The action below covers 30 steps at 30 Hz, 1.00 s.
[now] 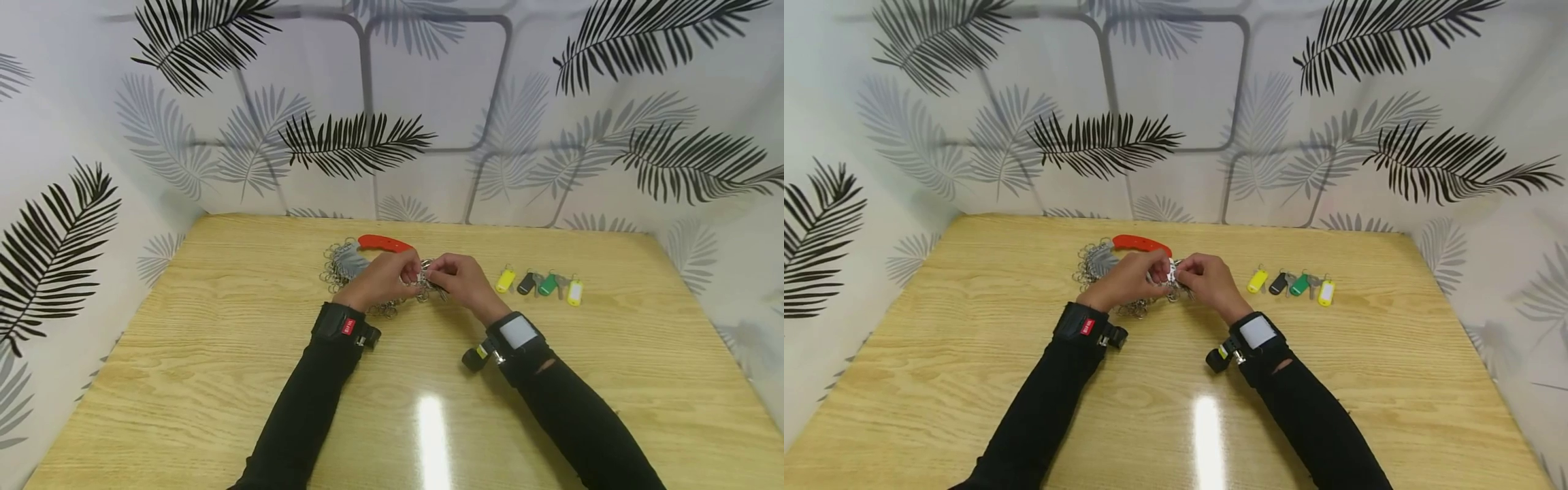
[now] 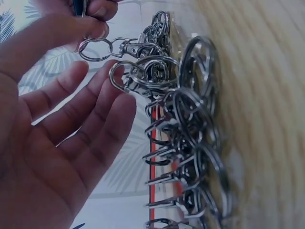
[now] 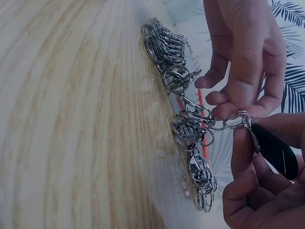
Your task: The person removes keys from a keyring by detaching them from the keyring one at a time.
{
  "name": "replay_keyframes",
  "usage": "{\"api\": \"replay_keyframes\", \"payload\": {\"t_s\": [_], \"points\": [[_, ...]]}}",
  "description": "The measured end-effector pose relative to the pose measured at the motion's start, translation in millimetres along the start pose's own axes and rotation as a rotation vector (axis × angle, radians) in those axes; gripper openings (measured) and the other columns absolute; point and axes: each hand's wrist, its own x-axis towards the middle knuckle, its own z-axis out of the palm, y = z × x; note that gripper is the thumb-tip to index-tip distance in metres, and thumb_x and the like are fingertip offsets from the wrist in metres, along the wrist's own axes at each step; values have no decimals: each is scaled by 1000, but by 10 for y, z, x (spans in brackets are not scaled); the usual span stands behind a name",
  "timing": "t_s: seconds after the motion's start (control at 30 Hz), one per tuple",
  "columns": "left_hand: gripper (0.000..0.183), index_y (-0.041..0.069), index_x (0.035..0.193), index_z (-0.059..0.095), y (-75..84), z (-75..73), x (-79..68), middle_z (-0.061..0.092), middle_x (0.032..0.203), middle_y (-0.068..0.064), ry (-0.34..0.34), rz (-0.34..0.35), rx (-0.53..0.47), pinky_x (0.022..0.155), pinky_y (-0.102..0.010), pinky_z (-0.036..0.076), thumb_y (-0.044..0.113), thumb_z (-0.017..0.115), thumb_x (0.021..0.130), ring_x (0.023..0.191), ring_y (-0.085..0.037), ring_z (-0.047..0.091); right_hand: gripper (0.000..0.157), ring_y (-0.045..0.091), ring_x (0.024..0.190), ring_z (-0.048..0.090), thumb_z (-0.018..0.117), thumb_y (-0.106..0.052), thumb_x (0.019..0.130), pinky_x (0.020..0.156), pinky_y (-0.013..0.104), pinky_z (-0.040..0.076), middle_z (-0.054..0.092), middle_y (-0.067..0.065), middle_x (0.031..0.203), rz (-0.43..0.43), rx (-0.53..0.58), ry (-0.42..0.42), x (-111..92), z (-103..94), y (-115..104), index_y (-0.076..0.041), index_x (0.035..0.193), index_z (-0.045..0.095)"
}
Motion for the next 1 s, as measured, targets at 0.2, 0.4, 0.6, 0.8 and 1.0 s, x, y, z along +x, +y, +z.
{"api": "replay_keyframes", "payload": {"t_s": [0.2, 0.4, 0.6, 0.8, 1.0], "points": [[19, 9, 99, 62, 19, -3, 26, 59, 84, 1, 11, -39, 43, 70, -28, 49, 25, 68, 90, 76, -12, 56, 12, 15, 72, 53, 67, -16, 91, 59, 25, 41, 67, 6, 84, -20, 4, -3, -22, -23, -38, -5, 95, 70], [13, 13, 97, 72, 14, -1, 40, 64, 84, 3, 4, -35, 72, 69, -28, 51, 23, 66, 90, 77, -11, 58, 12, 15, 75, 54, 67, -17, 91, 61, 25, 43, 67, 6, 85, -20, 11, -25, -36, -29, -43, -6, 95, 70], [12, 14, 95, 73, -1, 13, 31, 65, 84, 4, -4, -27, 78, 72, -28, 52, 21, 66, 90, 79, -11, 58, 12, 16, 74, 53, 67, -18, 91, 61, 25, 42, 65, 6, 84, -15, 18, -44, -54, -19, -47, -7, 95, 70], [10, 14, 94, 72, 14, 9, 28, 64, 84, 4, 17, -15, 103, 72, -27, 51, 21, 67, 89, 79, -10, 58, 10, 17, 73, 53, 68, -16, 90, 60, 25, 41, 64, 5, 81, -31, 30, -33, -52, -19, -50, -6, 93, 70], [11, 15, 95, 71, 18, -10, 32, 64, 86, 5, 12, -15, 125, 74, -28, 50, 22, 71, 87, 81, -11, 57, 12, 15, 71, 52, 69, -15, 90, 58, 24, 41, 64, 4, 79, -39, 22, -35, -32, -21, -46, -4, 93, 70]]}}
